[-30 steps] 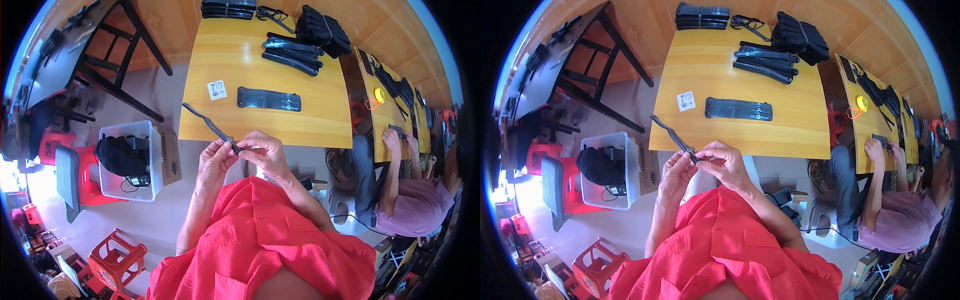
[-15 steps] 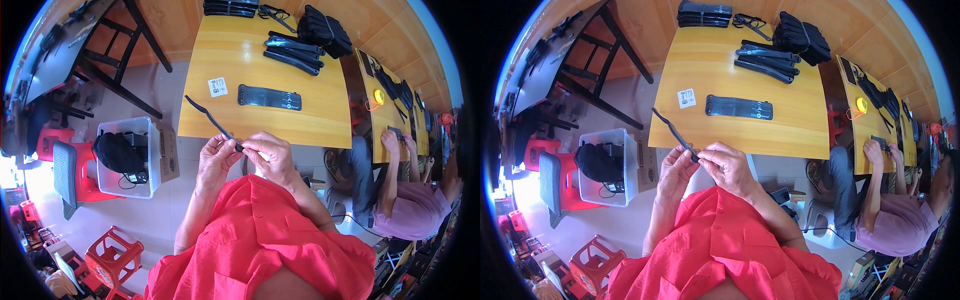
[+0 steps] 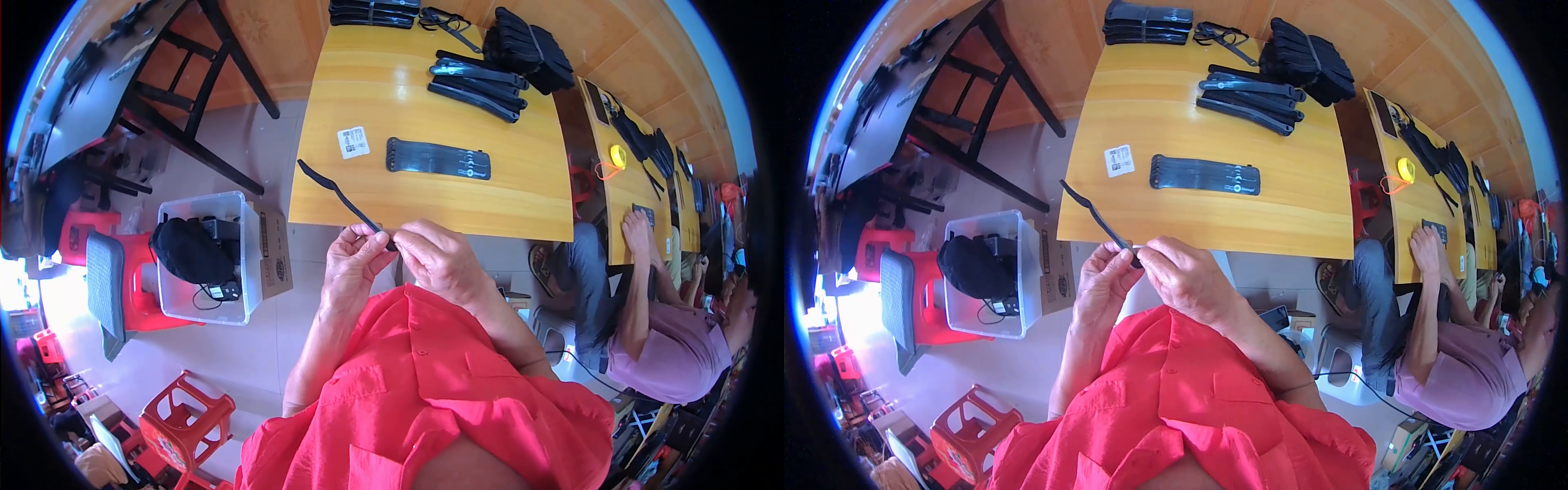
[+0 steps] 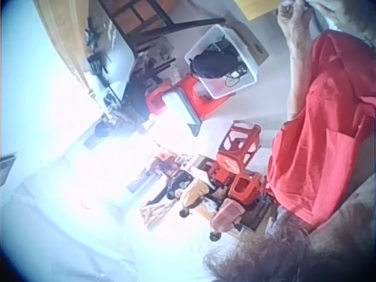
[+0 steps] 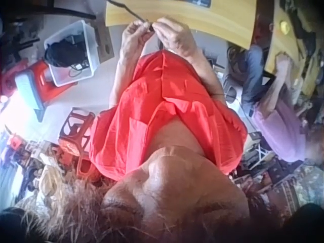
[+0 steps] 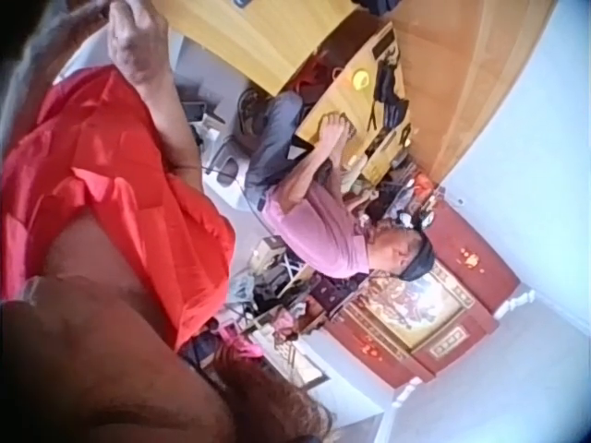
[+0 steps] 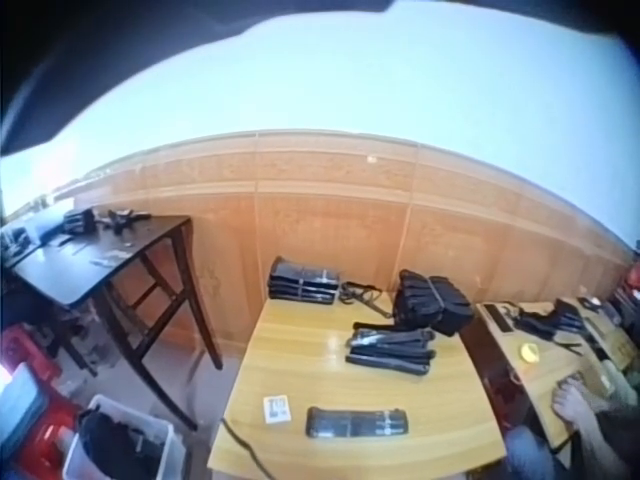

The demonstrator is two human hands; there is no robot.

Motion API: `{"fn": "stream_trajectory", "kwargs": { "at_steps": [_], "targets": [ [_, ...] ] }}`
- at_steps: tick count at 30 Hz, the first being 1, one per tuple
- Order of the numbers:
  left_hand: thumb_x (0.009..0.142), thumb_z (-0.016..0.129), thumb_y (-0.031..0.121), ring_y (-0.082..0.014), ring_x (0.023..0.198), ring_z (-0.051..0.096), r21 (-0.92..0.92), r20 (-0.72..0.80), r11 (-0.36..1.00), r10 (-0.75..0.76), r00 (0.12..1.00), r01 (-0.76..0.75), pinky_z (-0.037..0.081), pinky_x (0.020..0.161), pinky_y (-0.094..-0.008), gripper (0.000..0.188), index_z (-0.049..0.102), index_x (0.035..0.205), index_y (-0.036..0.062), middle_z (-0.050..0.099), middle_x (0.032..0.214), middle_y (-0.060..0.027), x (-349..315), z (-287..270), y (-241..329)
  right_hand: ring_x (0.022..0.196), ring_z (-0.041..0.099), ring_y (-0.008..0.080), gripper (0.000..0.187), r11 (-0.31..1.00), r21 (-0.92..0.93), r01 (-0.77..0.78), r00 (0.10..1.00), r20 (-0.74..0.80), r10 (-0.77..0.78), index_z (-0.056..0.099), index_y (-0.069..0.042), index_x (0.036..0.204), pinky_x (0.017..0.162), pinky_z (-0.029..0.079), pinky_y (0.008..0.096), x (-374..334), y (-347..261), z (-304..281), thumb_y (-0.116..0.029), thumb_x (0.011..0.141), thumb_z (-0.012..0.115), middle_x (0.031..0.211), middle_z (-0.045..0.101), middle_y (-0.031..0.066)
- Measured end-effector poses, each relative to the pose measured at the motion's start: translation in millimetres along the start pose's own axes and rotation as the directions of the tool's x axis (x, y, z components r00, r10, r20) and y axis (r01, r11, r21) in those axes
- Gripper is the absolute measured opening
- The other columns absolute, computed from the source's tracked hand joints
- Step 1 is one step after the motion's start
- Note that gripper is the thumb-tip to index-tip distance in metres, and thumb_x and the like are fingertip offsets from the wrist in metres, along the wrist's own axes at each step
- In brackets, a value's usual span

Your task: Manually assembling and organizing black fabric straps and panels on a workshop table.

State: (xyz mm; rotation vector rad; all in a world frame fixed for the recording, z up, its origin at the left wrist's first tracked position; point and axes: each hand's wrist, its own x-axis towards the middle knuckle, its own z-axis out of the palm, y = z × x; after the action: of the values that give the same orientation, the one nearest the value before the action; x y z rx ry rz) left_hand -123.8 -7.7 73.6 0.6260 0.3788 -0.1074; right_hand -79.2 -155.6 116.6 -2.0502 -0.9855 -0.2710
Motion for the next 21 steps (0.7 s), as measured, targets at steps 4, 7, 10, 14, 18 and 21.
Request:
{"fn": "stream_trajectory", "kwargs": {
  "at_steps": [4, 7, 10, 14, 18, 21],
  "targets": [
    [0.084, 0.059, 0.002, -0.0131, 0.078, 0.063, -0.039, -0.012, 0.999, -0.02, 1.0, 0.02, 0.056, 0.072, -0.0275, 0.011, 0.051, 0.092, 0.0044, 0.062, 0.086, -0.0053, -1.5, 4.4, -2.0, 0.064, 0.059, 0.0245, 0.015, 0.999, 0.053, -0.005, 1.0, -0.03, 0.007, 0.059, 0.002, 0.085, 0.053, 0.048, 0.0308, -0.1, 2.0, -0.3, 0.008, 0.071, 0.063, 0.077, 0.058, 0.0119],
    [0.084, 0.059, 0.003, -0.0127, 0.076, 0.062, -0.019, -0.032, 1.0, -0.02, 0.999, 0.02, 0.055, 0.072, -0.0277, 0.011, 0.051, 0.091, 0.0046, 0.061, 0.085, -0.0047, 1.0, 7.2, -1.3, 0.064, 0.06, 0.0246, 0.014, 0.981, 0.182, -0.071, 0.993, -0.078, 0.086, 0.059, 0.003, 0.085, 0.053, 0.048, 0.0302, -4.0, 4.2, -0.2, 0.008, 0.072, 0.063, 0.077, 0.059, 0.0122],
    [0.084, 0.06, 0.004, -0.0122, 0.075, 0.062, -0.027, -0.017, 1.0, -0.014, 1.0, 0.014, 0.055, 0.072, -0.0278, 0.011, 0.051, 0.091, 0.0046, 0.061, 0.084, -0.0044, 2.9, 7.1, -2.9, 0.069, 0.061, 0.0263, 0.015, 0.98, 0.169, -0.103, 0.993, -0.035, 0.11, 0.059, 0.003, 0.09, 0.057, 0.05, 0.0323, -5.6, 5.2, -1.7, 0.002, 0.075, 0.063, 0.081, 0.059, 0.0116],
    [0.084, 0.06, 0.004, -0.012, 0.074, 0.062, -0.027, -0.021, 1.0, 0.001, 1.0, -0.002, 0.055, 0.072, -0.0275, 0.012, 0.05, 0.091, 0.0046, 0.061, 0.084, -0.0046, 2.5, 4.5, -5.9, 0.069, 0.061, 0.0267, 0.016, 0.987, 0.133, -0.093, 0.995, -0.012, 0.096, 0.06, 0.002, 0.091, 0.056, 0.05, 0.0327, -5.0, 5.1, -2.0, 0.002, 0.075, 0.063, 0.082, 0.058, 0.0112],
    [0.083, 0.061, 0.004, -0.0112, 0.073, 0.062, 0.014, -0.037, 0.999, 0.04, 0.998, -0.04, 0.055, 0.07, -0.0259, 0.014, 0.05, 0.092, 0.0047, 0.06, 0.082, -0.0042, 2.3, 6.6, -6.9, 0.071, 0.061, 0.0268, 0.017, 0.991, 0.094, -0.097, 0.995, 0.008, 0.097, 0.059, 0.002, 0.092, 0.058, 0.05, 0.0328, -5.4, 4.4, -1.8, 0.003, 0.075, 0.061, 0.083, 0.058, 0.0107],
    [0.083, 0.061, 0.003, -0.0106, 0.073, 0.061, 0.037, -0.07, 0.997, 0.063, 0.996, -0.06, 0.055, 0.069, -0.0248, 0.016, 0.049, 0.092, 0.0046, 0.06, 0.081, -0.0036, 2.7, 8.6, -8.0, 0.073, 0.061, 0.0269, 0.017, 0.995, 0.052, -0.08, 0.997, -0.008, 0.081, 0.058, 0.003, 0.091, 0.06, 0.051, 0.0325, -5.9, 4.3, 0.3, 0.004, 0.074, 0.06, 0.085, 0.057, 0.0114]
  ]
}}
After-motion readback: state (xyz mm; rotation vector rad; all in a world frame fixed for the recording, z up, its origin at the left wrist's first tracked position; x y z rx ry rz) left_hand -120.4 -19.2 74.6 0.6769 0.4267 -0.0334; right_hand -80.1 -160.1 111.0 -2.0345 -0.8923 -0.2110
